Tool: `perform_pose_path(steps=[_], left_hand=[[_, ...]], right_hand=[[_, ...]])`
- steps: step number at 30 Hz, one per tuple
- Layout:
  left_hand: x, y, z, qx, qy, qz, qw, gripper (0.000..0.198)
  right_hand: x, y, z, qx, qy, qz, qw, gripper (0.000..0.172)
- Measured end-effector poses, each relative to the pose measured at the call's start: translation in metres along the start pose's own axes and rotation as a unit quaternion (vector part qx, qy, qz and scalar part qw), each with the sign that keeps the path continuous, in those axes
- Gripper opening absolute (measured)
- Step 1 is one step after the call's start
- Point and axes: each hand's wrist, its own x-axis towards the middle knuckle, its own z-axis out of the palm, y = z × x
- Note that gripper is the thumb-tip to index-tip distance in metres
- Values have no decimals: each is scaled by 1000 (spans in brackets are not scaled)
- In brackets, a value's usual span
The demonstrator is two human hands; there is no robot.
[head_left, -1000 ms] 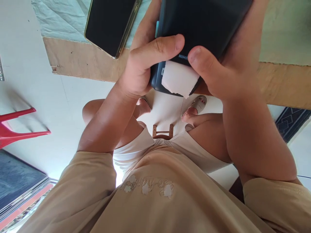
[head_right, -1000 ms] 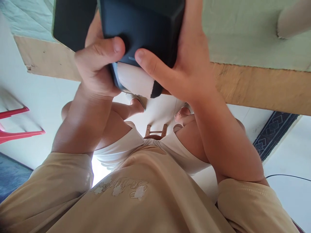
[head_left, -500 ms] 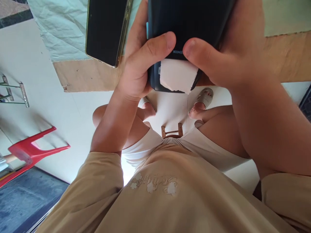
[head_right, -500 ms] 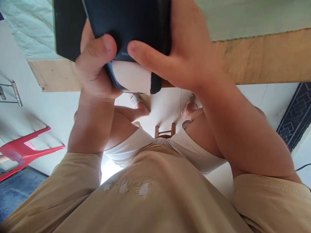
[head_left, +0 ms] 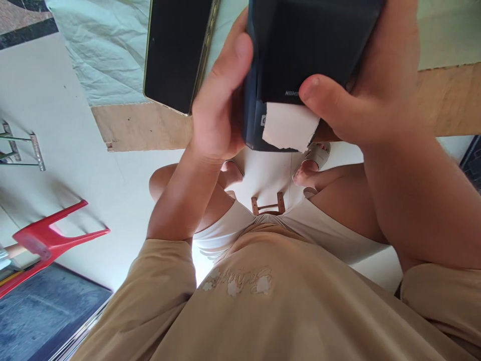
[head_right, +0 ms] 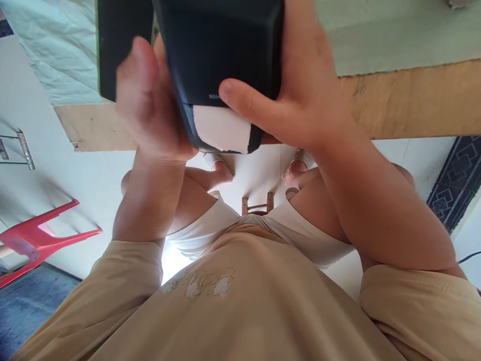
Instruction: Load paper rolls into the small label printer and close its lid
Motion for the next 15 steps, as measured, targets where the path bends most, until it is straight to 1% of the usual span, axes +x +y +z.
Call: perform_pose_path(steps=[2, 4, 5, 7, 8, 9, 12, 14, 15], left_hand=[[5, -3, -7, -49, -34, -20, 998, 36], [11, -9, -15, -83, -56, -24, 995, 35], [13, -11, -18, -88, -70, -21, 993, 36], [14, -14, -19, -74, -73, -13, 994, 37], [14, -14, -18, -67, -67, 2, 995, 38], [13, -13, -15, -57, -49, 8, 997, 37], [9, -9, -7, -35, -23, 23, 999, 36], [9, -7, -4, -39, -20, 36, 998, 34], [10, -7, -4, -44, -19, 38, 998, 33]], right_hand=[[-3, 4, -1, -42, 17, -37, 998, 72], [-5, 7, -2, -80, 31, -47, 995, 69], [-6, 8, -2, -99, 42, -47, 993, 67], [-7, 9, -3, -128, 46, -43, 990, 65], [-8, 8, -4, -137, 41, -42, 989, 66], [-9, 7, -5, -143, 33, -44, 988, 66], [-13, 2, -9, -148, 16, -72, 986, 69], [-15, -1, -11, -145, 1, -78, 986, 67], [-14, -3, -13, -138, -9, -69, 988, 64]])
